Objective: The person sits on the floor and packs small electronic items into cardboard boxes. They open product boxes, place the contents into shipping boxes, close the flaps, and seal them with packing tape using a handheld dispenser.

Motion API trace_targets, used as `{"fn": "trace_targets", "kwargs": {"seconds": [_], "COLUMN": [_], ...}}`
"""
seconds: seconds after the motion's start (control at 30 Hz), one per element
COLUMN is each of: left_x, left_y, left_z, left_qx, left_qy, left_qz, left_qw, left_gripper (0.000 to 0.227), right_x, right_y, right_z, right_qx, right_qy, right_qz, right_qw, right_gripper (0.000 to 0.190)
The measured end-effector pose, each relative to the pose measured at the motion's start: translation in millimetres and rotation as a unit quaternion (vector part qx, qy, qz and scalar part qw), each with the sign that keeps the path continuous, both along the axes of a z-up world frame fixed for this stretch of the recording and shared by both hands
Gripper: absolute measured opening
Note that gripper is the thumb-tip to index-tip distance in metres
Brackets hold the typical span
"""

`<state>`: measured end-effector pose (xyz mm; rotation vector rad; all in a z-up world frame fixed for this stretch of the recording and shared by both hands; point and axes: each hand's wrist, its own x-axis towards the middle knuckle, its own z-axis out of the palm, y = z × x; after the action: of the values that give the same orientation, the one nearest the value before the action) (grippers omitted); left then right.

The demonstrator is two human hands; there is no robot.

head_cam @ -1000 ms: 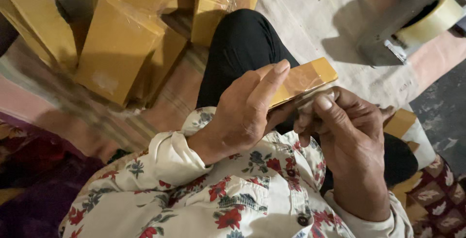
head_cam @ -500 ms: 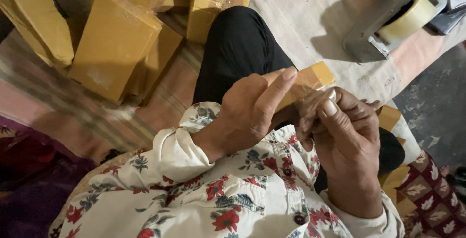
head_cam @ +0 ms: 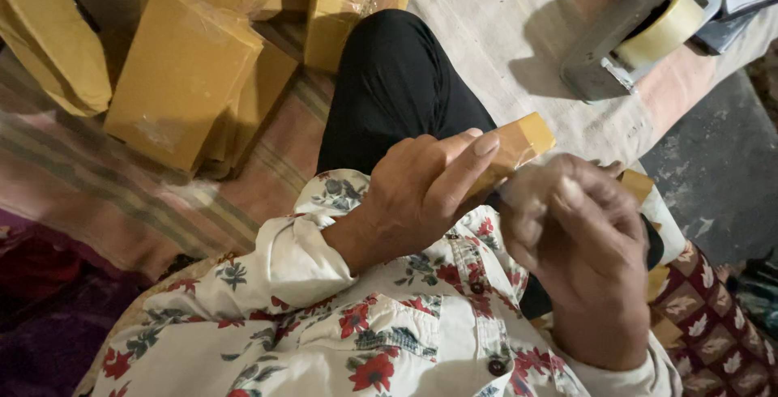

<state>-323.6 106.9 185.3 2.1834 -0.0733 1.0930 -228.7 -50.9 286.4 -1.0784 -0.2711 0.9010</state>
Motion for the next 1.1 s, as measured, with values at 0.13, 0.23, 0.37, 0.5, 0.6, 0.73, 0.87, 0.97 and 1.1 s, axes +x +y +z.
{"fn": "trace_targets", "kwargs": {"seconds": [0.13, 0.23, 0.37, 0.5, 0.6, 0.73, 0.87, 0.97, 1.1], "left_x": [-4, -10, -10, -11, -12, -12, -10, -10, -10], "left_y": [-1, -2, 1, 2, 5, 4, 4, 4, 3], "left_z": [-3, -5, -6, -8, -8, -8, -10, -11, -12], "left_qx": [-0.017, -0.01, -0.017, -0.004, -0.027, -0.02, -0.024, -0.026, -0.011], "left_qy": [0.01, 0.028, 0.006, -0.004, 0.019, 0.013, -0.001, -0.002, -0.009], "left_qz": [-0.021, -0.032, -0.035, -0.015, -0.039, -0.03, -0.023, -0.017, -0.029], "left_qw": [1.0, 0.999, 0.999, 1.0, 0.999, 0.999, 0.999, 1.0, 0.999], "left_gripper": [0.063, 0.059, 0.06, 0.061, 0.061, 0.064, 0.068, 0.065, 0.057], "right_x": [2, -2, -5, -7, -7, -8, -9, -10, -4], "right_y": [3, 4, 5, 4, 8, 10, 12, 12, 13], "right_z": [-7, -3, 3, 4, 1, 1, 9, 12, 7], "right_qx": [-0.142, -0.254, -0.279, -0.156, -0.162, -0.225, -0.111, -0.052, -0.148], "right_qy": [0.001, -0.009, -0.005, 0.066, 0.053, 0.031, 0.056, 0.116, 0.096], "right_qz": [-0.019, -0.027, -0.022, -0.029, -0.033, -0.051, -0.017, -0.056, -0.017], "right_qw": [0.99, 0.967, 0.96, 0.985, 0.985, 0.973, 0.992, 0.99, 0.984], "right_gripper": [0.027, 0.025, 0.029, 0.026, 0.027, 0.025, 0.025, 0.027, 0.024]}}
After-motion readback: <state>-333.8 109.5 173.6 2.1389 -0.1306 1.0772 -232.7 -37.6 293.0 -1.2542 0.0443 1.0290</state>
